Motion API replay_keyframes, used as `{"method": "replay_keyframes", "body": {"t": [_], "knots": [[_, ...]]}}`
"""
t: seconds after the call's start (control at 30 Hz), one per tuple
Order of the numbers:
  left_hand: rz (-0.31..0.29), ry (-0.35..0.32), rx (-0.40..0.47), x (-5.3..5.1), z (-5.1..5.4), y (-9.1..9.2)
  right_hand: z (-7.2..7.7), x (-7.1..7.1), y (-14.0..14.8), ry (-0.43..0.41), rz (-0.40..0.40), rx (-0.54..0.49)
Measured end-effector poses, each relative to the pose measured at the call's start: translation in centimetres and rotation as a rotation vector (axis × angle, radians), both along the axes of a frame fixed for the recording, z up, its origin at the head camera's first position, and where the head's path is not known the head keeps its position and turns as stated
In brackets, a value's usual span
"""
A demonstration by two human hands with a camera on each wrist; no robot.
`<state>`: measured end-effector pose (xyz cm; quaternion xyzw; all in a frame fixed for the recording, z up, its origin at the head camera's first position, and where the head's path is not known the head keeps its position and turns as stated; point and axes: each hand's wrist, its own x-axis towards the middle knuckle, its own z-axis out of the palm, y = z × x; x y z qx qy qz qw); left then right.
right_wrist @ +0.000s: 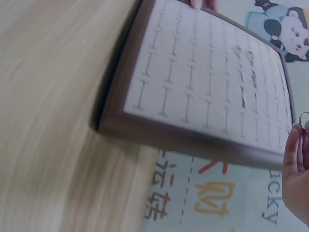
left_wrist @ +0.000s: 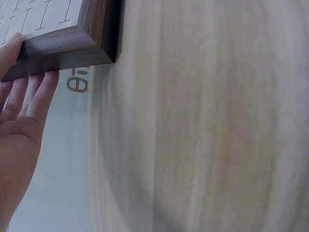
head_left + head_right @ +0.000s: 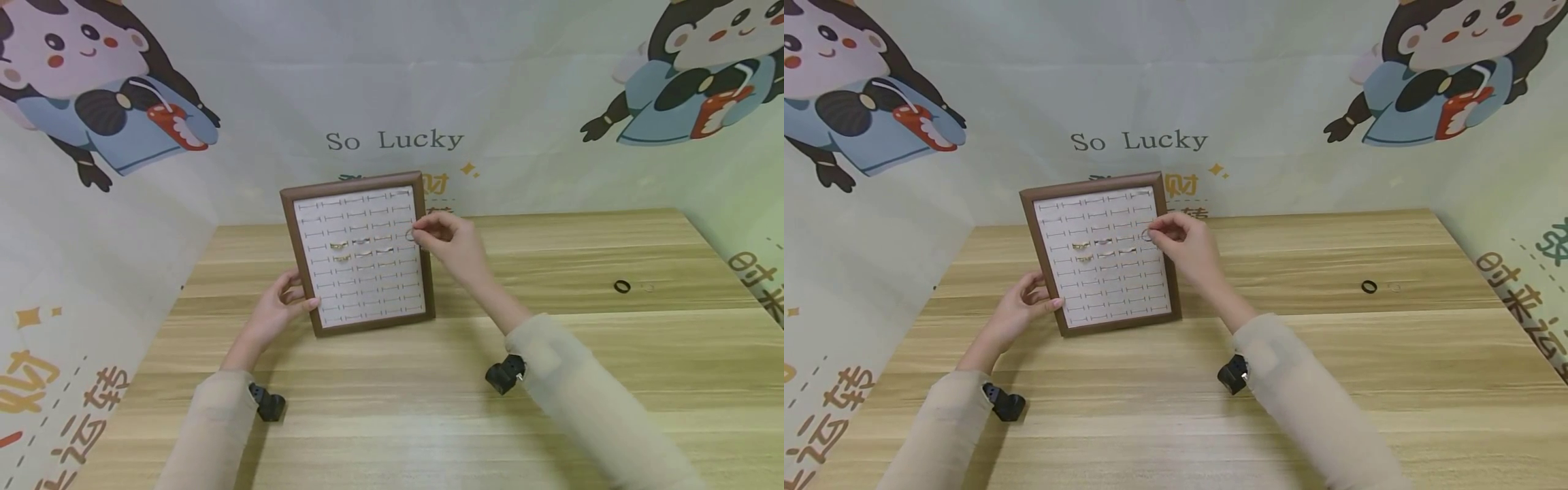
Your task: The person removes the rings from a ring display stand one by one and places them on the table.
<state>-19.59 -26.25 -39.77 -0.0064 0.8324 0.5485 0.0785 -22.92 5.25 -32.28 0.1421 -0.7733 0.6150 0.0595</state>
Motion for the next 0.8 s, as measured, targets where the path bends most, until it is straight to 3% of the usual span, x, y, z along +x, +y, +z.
{"method": "replay_keyframes", "body": {"t": [0.5, 0.8], "knots": [[0.004, -0.006, 0.008, 0.1, 0.1, 0.1, 0.3, -0.3, 7.8, -0.092, -0.022, -0.033], [0.006, 0.004, 0.000, 0.0, 0.0, 0.1, -1.2, -0.5, 12.1, -0.167, -0.078, 0.037]]}}
